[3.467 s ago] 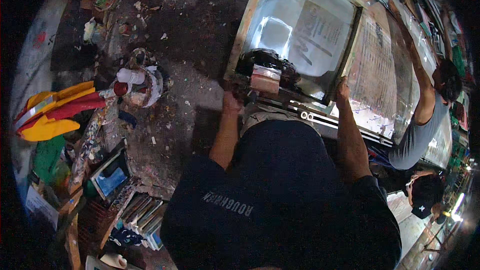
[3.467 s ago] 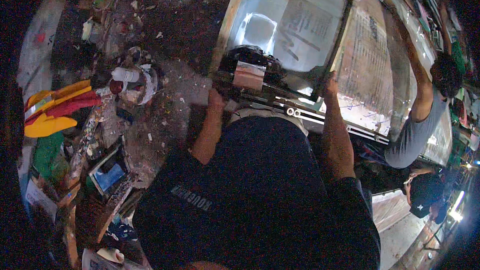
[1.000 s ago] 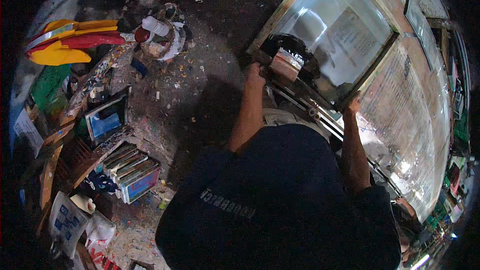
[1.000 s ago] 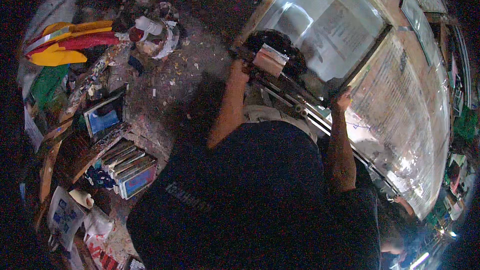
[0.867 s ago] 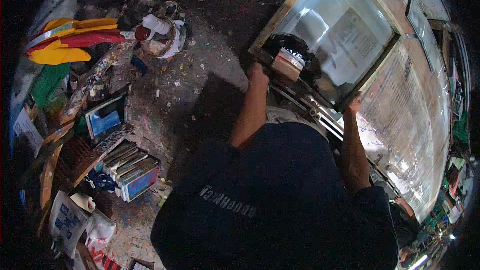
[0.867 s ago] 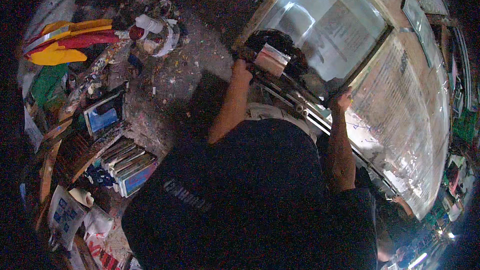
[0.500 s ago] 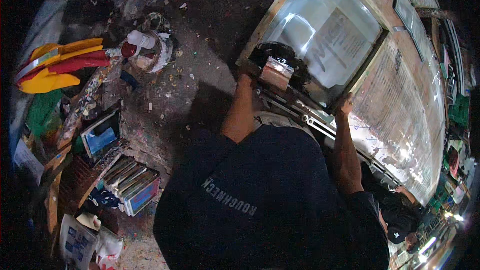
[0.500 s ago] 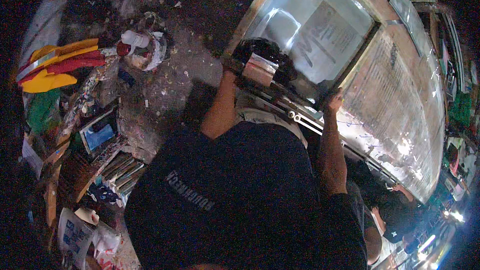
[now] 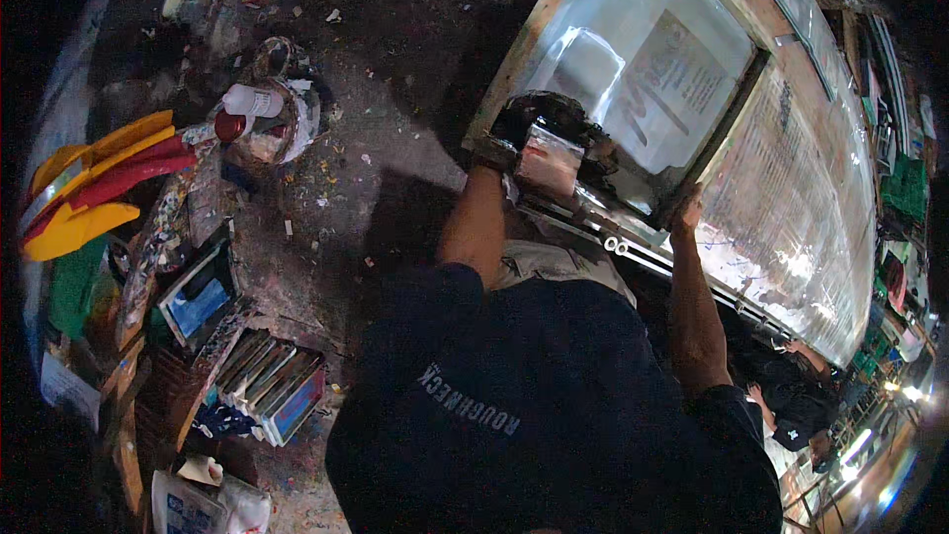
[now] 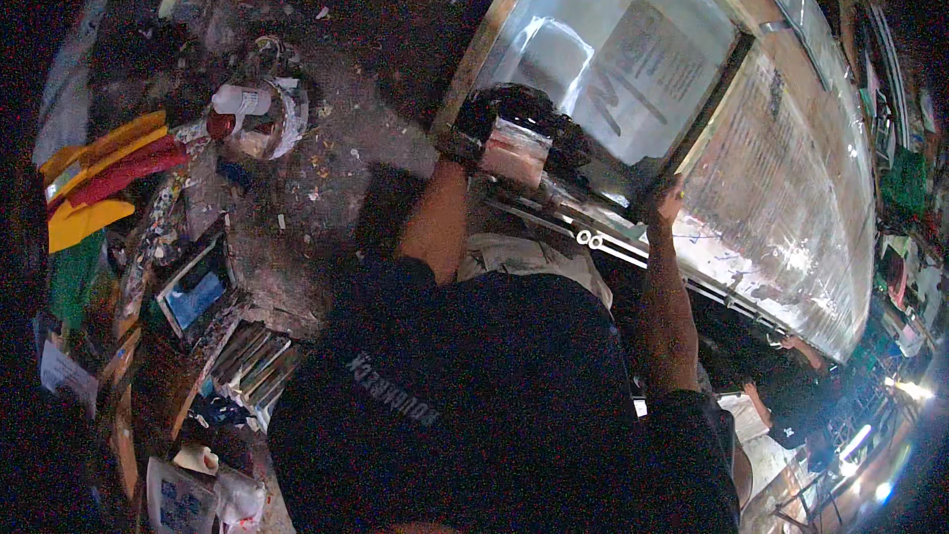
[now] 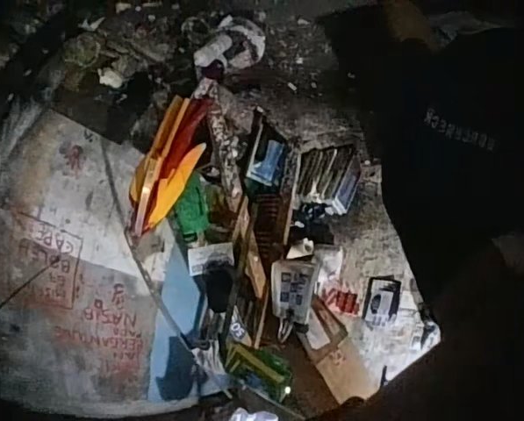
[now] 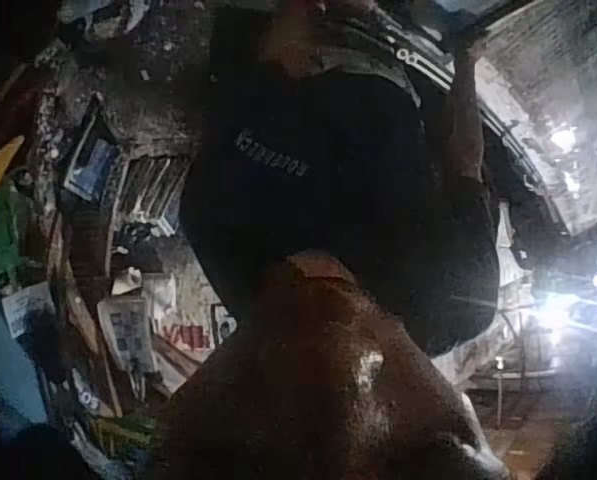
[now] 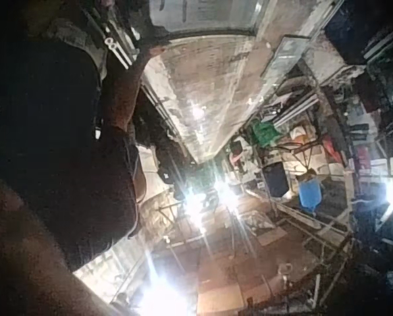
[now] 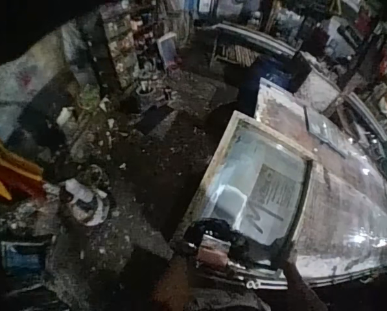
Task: The person performs a screen printing task by pouring black ink from a container onto a screen frame, spreading it across the mesh using a squeegee, lifting the frame to check the print on a plastic sheet, and then cleaning the squeegee and repeating the process on another sheet.
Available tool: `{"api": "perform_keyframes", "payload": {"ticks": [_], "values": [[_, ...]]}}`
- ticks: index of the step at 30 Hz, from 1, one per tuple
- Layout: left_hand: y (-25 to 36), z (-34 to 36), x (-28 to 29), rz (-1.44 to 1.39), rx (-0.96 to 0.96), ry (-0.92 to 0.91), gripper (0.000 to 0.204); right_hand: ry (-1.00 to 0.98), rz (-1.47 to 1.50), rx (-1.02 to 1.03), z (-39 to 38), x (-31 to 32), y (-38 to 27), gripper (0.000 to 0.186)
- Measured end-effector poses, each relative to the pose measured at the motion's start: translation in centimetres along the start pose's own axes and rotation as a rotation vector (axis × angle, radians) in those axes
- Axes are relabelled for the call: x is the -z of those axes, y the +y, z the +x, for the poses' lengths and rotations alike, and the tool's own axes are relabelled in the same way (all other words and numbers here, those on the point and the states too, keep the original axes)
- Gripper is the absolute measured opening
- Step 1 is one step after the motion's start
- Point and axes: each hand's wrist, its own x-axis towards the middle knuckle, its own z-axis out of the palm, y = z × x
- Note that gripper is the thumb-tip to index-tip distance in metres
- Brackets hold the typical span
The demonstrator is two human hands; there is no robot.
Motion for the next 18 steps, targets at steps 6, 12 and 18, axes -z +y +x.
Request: {"api": "perform_keyframes", "payload": {"ticks": [6,12,18], "values": [[1.1,-0.7,4.2,-0.089,-0.008,0.082,0.063,-0.071,0.127,-0.289,0.6,0.9,0.4,0.059],[6.5,-4.7,10.5,-0.314,-0.141,0.243,0.065,-0.195,-0.118,0.111,-0.3,1.6,-0.2,0.061],[12.4,-9.4,13.6,-0.343,-0.258,-0.131,0.056,-0.27,0.067,-0.116,2.1,2.3,4.8,0.065]]}}
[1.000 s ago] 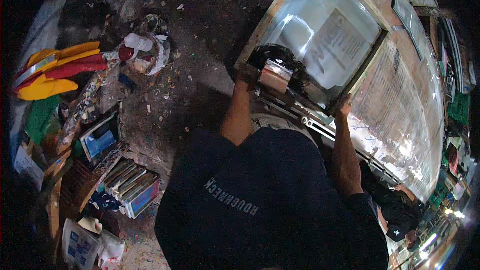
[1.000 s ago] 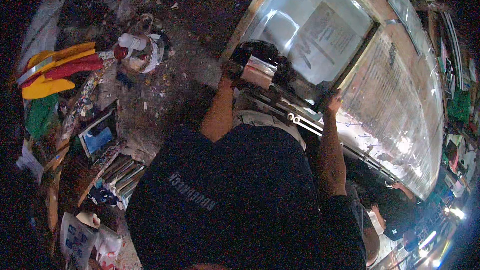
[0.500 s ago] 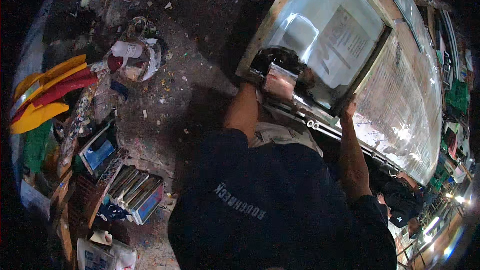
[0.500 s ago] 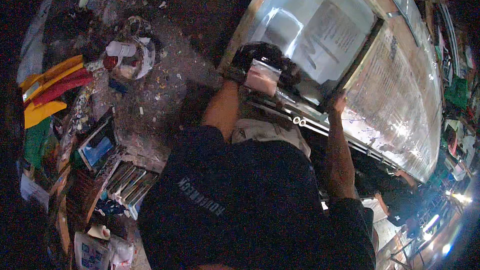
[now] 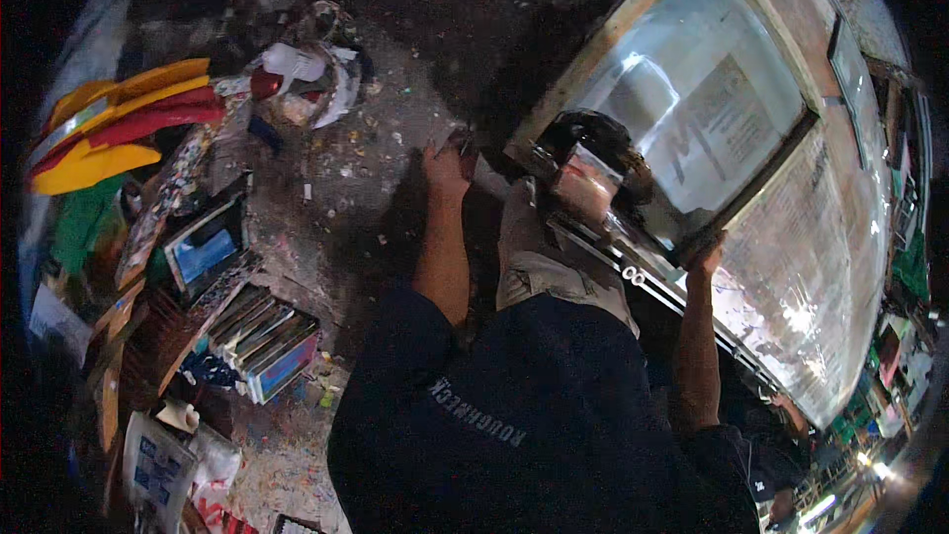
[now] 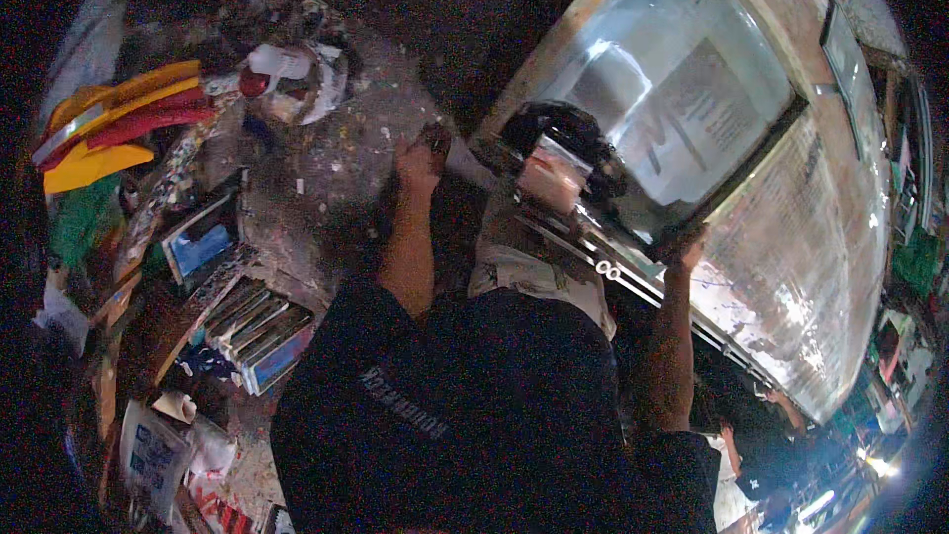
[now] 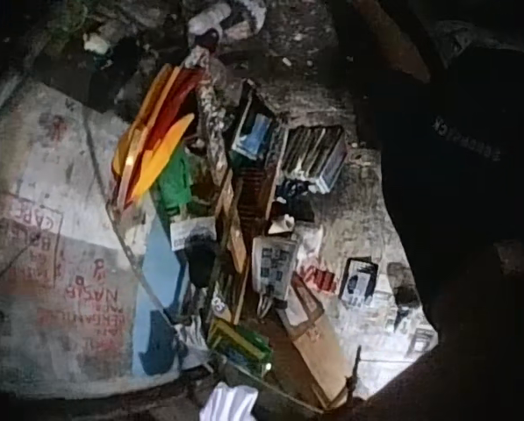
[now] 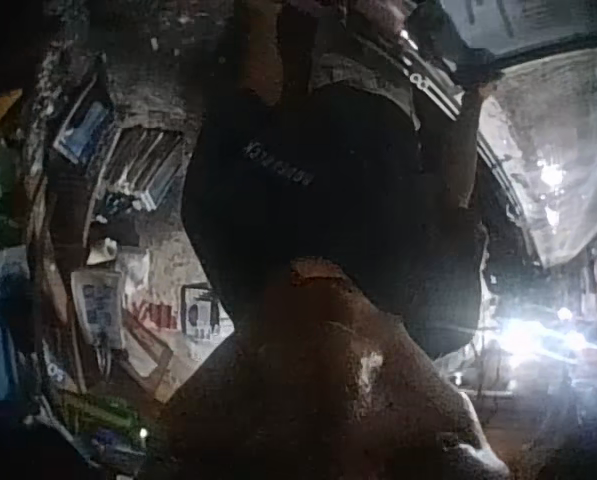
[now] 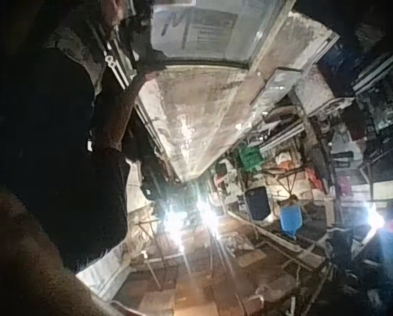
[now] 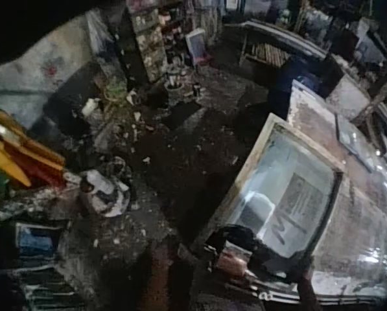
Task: The person performs a screen printing task by pouring black ink from a container onto a screen frame, spreading it across the mesh using a squeegee, lifting the frame to check the print on a plastic sheet, and then cleaning the squeegee and repeating the process on another sheet.
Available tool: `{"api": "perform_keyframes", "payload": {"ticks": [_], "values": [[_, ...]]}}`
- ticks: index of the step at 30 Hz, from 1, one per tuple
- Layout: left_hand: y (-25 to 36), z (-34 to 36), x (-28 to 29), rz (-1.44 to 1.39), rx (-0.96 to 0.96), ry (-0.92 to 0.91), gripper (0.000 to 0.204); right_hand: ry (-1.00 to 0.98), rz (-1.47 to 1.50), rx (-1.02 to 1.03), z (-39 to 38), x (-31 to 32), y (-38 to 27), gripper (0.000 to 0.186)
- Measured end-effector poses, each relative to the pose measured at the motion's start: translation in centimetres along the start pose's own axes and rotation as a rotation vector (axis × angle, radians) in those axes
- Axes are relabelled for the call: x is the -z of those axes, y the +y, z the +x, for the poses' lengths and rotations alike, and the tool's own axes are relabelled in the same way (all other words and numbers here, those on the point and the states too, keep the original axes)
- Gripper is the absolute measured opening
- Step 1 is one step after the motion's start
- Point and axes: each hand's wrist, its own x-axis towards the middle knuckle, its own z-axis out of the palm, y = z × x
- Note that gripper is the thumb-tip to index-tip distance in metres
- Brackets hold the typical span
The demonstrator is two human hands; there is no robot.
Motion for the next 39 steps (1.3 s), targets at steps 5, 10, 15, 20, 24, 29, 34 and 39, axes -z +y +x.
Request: {"api": "perform_keyframes", "payload": {"ticks": [5,10,15,20,24,29,34,39], "values": [[2.9,0.2,-2.1,0.499,-0.262,-0.198,0.04,0.027,-0.237,0.346,3.3,0.6,4.6,0.064],[4.3,-0.1,-5.5,0.282,-0.17,-0.066,0.04,0.349,-1.064,0.721,4.8,-0.7,6.9,0.069],[5.3,1.5,-8.8,0.821,-0.397,0.035,0.025,0.313,-0.888,0.721,4.2,-2.1,6.2,0.063],[5.3,4.0,-14.6,1.258,-0.552,0.389,0.011,0.234,-0.351,0.423,1.1,-3.8,1.1,0.057],[3.3,4.2,-18.8,2.005,-0.785,0.635,0.03,0.247,-0.145,0.232,-2.2,-5.2,-3.3,0.046],[2.7,6.3,-20.5,1.789,-0.627,0.473,0.041,0.283,-0.422,0.243,-4.4,-5.7,-6.4,0.049],[3.1,9.8,-18.8,1.819,-0.971,-0.082,0.038,0.327,-0.082,0.262,-4.9,-5.9,-7.4,0.059],[-0.1,7.6,-21.1,1.932,-0.949,0.31,0.027,0.301,-0.016,0.191,-4.3,-5.9,-6.1,0.066]]}}
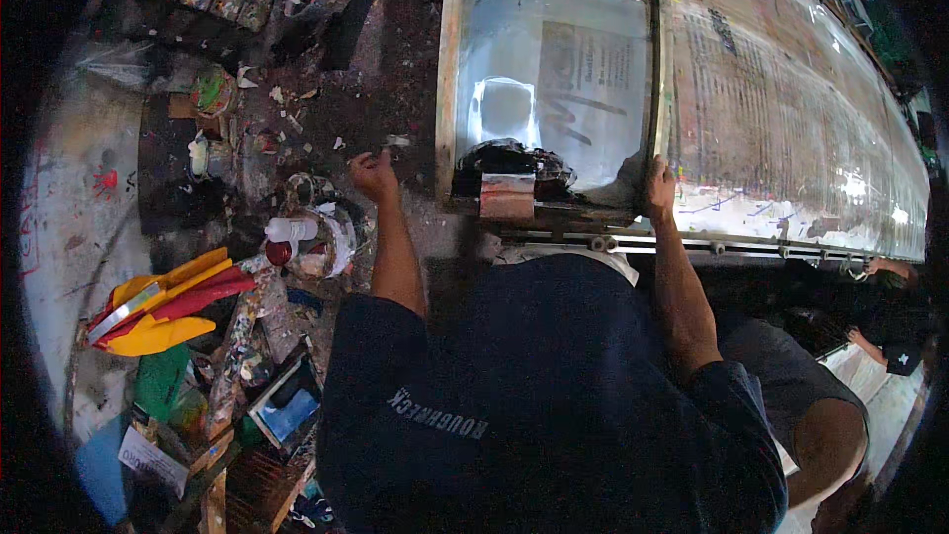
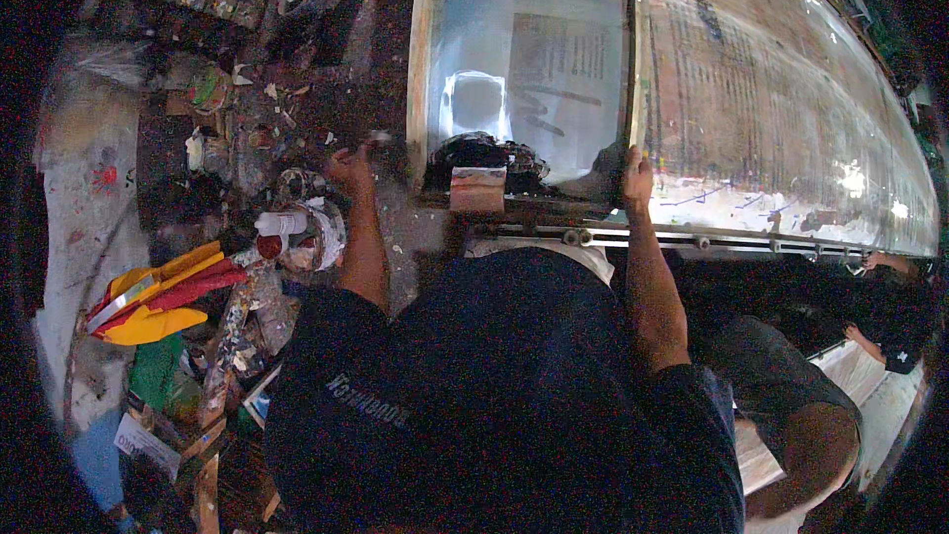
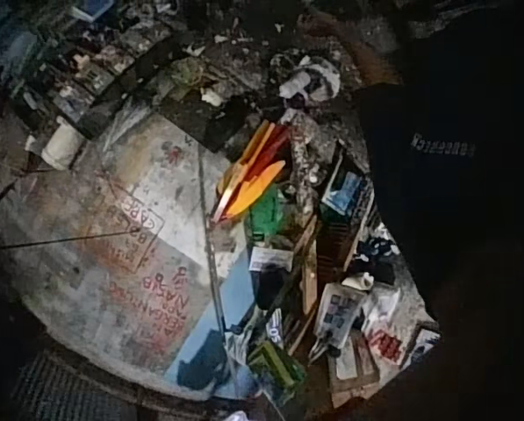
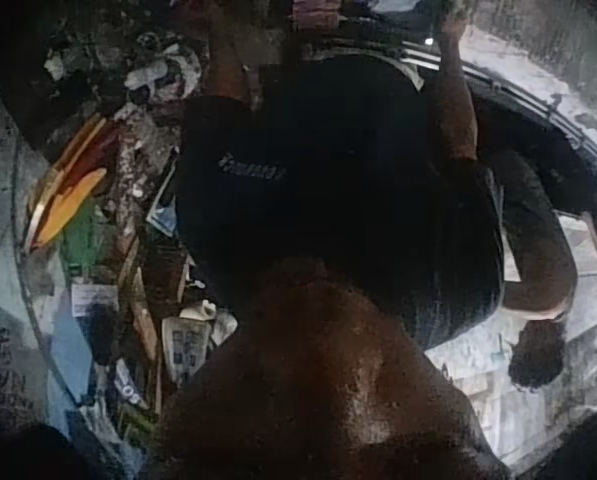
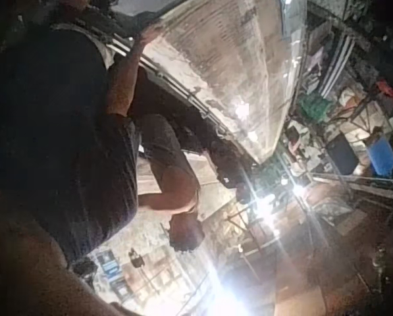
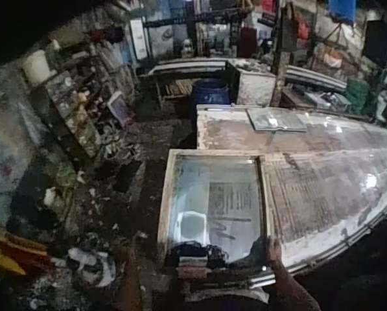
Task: The person performs a screen printing task by pouring black ink from a container onto a screen frame, spreading it across the mesh using a squeegee, lifting the frame to check the print on a plastic sheet, and then cleaning the squeegee and repeating the process on another sheet.
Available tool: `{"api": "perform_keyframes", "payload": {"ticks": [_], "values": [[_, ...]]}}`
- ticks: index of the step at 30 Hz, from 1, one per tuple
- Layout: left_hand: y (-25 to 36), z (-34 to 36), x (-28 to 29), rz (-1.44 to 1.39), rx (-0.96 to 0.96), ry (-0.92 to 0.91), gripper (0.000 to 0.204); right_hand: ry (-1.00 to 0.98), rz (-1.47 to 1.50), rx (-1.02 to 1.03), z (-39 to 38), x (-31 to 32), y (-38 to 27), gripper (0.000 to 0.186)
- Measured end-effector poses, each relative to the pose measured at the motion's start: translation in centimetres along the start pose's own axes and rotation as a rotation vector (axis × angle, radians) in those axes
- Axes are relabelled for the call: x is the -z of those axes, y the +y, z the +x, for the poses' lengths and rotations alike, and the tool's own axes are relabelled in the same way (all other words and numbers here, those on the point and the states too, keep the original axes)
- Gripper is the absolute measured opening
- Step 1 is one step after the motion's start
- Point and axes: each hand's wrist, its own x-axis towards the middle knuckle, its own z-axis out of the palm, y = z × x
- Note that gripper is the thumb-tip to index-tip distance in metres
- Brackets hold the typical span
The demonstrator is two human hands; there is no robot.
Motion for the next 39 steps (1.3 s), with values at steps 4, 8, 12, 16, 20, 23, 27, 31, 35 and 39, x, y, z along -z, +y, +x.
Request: {"api": "perform_keyframes", "payload": {"ticks": [4,8,12,16,20,23,27,31,35,39], "values": [[5.0,-2.6,0.1,-0.194,0.106,-0.457,0.055,0.043,0.03,-0.013,0.8,-0.8,2.2,0.065],[5.6,-6.6,-2.1,-0.314,0.276,-0.726,0.074,0.037,0.148,-0.022,1.3,-1.3,3.2,0.063],[3.6,-6.6,-1.0,-0.684,0.456,-1.121,0.081,0.002,0.251,-0.125,0.5,-1.2,2.3,0.061],[3.3,-6.6,-1.3,-0.618,0.496,-1.086,0.088,0.206,0.146,-0.042,-0.4,-1.1,0.8,0.061],[5.3,-6.9,-3.4,-0.573,0.327,-0.763,0.093,0.123,0.153,-0.162,-0.6,-0.6,-0.4,0.057],[8.1,-4.4,-4.9,-0.547,-0.147,-0.764,0.085,0.06,0.063,-0.266,-1.3,-0.6,-1.8,0.063],[12.0,-4.3,-6.9,-0.213,-0.339,-0.58,0.061,0.269,0.034,-0.142,-2.8,0.0,-4.7,0.056],[17.1,-6.1,-6.8,-0.233,-0.38,-0.49,0.057,0.251,0.109,-0.016,-0.7,3.4,-6.7,0.049],[21.5,-10.0,-9.5,-0.226,-0.381,-0.507,0.067,0.201,0.24,0.025,3.9,9.2,-5.8,0.051],[19.7,-16.3,-13.4,0.052,-0.333,-0.367,0.069,0.35,-0.091,0.162,5.5,12.8,-3.0,0.052]]}}
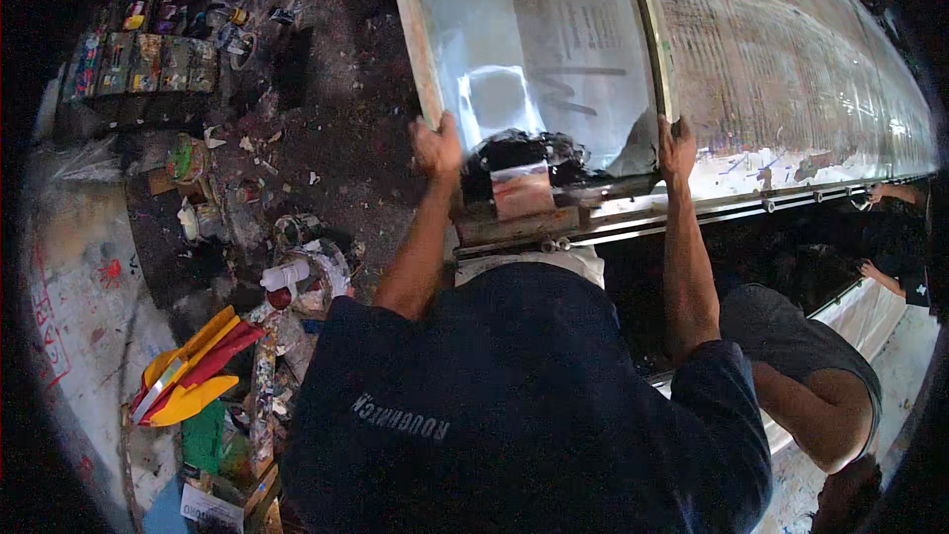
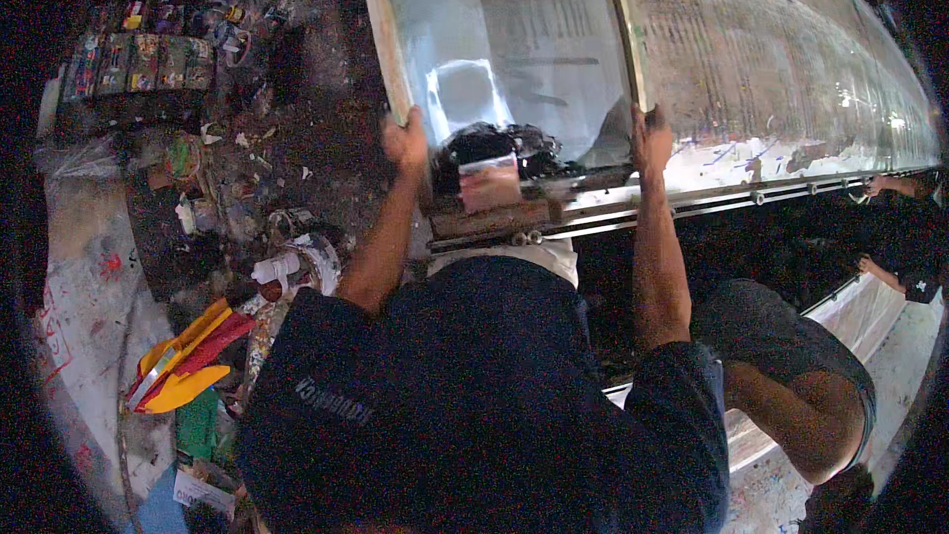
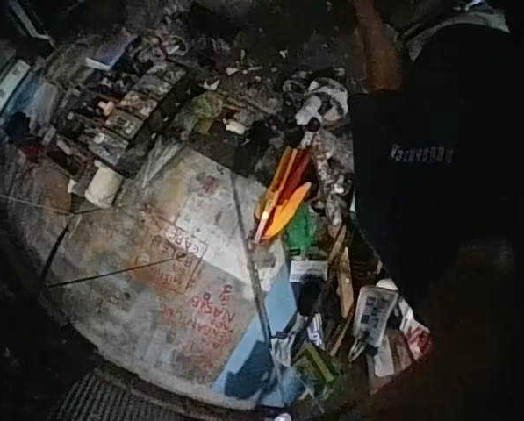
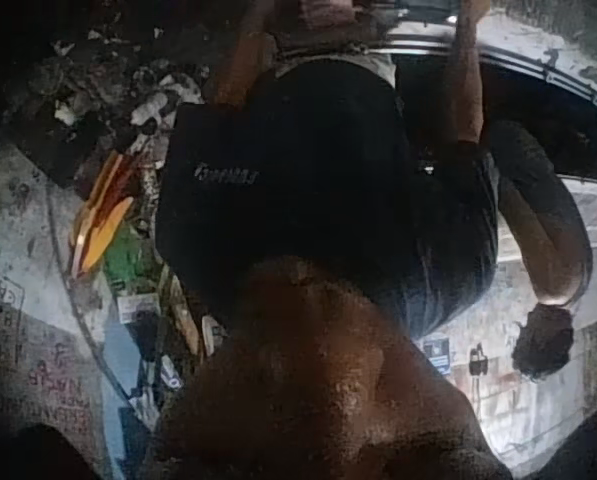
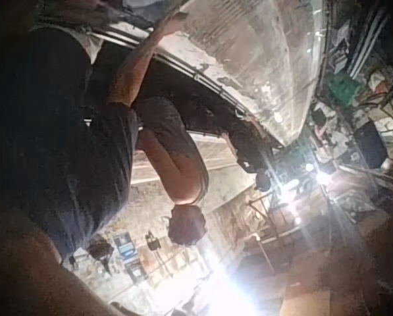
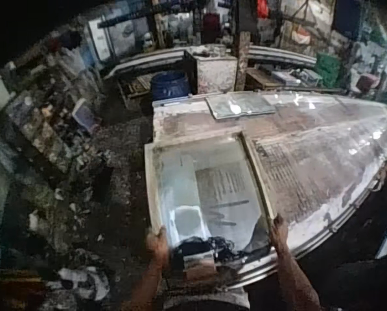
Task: The person performs a screen printing task by pouring black ink from a container onto a screen frame, spreading it across the mesh using a squeegee, lifting the frame to check the print on a plastic sheet, and then cleaning the squeegee and repeating the process on another sheet.
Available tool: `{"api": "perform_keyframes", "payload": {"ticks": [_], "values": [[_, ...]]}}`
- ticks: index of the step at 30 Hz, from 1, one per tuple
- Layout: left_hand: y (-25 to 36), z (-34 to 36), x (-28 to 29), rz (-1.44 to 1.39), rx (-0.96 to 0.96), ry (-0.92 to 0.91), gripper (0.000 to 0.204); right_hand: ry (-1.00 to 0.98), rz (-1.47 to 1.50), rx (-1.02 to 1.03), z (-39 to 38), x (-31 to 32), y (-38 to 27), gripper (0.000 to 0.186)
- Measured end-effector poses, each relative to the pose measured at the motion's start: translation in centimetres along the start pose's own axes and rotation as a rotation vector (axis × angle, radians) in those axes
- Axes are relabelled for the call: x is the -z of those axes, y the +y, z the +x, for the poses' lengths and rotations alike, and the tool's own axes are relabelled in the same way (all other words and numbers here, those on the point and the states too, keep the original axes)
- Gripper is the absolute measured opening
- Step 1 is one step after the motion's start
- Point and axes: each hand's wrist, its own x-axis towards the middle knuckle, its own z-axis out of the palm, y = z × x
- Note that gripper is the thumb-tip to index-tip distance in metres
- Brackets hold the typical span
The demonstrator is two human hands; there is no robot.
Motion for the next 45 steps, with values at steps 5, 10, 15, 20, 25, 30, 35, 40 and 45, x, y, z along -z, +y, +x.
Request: {"api": "perform_keyframes", "payload": {"ticks": [5,10,15,20,25,30,35,40,45], "values": [[-3.2,-3.7,-1.4,-0.057,0.013,0.012,0.053,-0.18,-0.167,-0.176,-3.0,0.4,2.5,0.054],[-3.7,-4.1,0.3,0.024,-0.043,0.042,0.049,-0.077,-0.125,-0.09,-5.6,-1.3,3.3,0.044],[-4.0,-3.9,0.6,0.134,-0.184,0.083,0.047,-0.001,-0.318,0.123,-5.3,-2.3,5.0,0.035],[-4.6,-3.7,0.0,0.227,-0.264,0.033,0.051,-0.108,-0.521,0.138,-4.9,-3.3,6.3,0.032],[-3.2,-4.3,0.4,0.182,-0.562,0.102,0.054,0.058,-0.442,0.107,-5.4,-3.5,6.0,0.035],[-1.0,-5.1,1.3,0.425,-0.888,-0.232,0.051,-0.142,-0.475,0.019,-6.8,-2.8,5.4,0.039],[0.0,-4.7,1.0,0.438,-0.917,-0.253,0.05,-0.045,-0.441,-0.052,-8.0,-2.6,4.8,0.041],[0.8,-5.1,0.5,0.425,-0.915,-0.249,0.052,-0.048,-0.426,-0.157,-8.1,-2.6,3.8,0.053],[1.5,-5.4,0.5,0.486,-0.862,-0.26,0.055,0.053,-0.413,-0.111,-7.9,-2.6,3.1,0.044]]}}
